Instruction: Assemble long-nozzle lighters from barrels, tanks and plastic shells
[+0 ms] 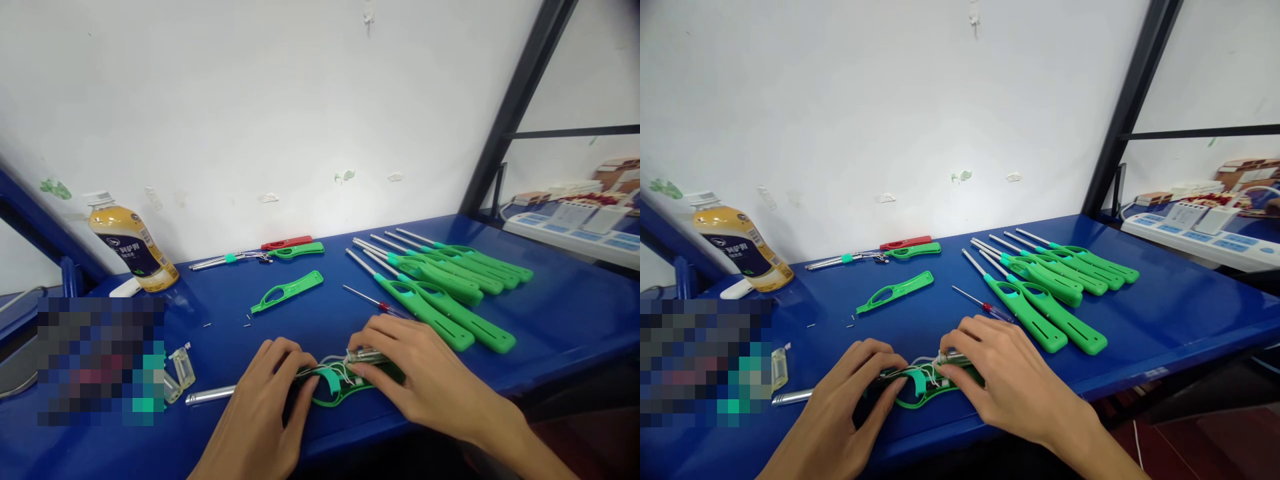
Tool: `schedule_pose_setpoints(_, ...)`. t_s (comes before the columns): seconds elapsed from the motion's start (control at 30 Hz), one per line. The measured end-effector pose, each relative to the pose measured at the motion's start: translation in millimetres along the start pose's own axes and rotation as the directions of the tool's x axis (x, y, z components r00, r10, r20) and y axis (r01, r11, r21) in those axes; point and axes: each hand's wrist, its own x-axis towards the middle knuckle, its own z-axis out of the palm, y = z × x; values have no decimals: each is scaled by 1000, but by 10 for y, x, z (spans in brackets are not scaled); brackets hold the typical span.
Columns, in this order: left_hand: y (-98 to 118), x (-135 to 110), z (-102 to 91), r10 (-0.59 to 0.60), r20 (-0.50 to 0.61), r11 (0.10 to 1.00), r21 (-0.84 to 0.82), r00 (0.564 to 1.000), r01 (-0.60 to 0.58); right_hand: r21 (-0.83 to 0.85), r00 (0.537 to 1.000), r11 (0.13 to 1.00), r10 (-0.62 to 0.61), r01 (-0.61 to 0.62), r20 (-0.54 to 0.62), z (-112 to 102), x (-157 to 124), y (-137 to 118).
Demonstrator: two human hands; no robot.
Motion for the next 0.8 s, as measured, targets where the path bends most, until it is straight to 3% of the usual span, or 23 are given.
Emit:
schedule_pose_setpoints(0.4, -22, 57, 18, 47, -81, 997, -56, 996, -52, -38, 988, 999, 0, 6, 155, -27, 20, -9)
schedule_pose_setpoints(0.8, -15, 59, 29, 62, -95, 997, -48, 994, -66, -1, 990, 999, -44, 44, 136, -31, 6, -22)
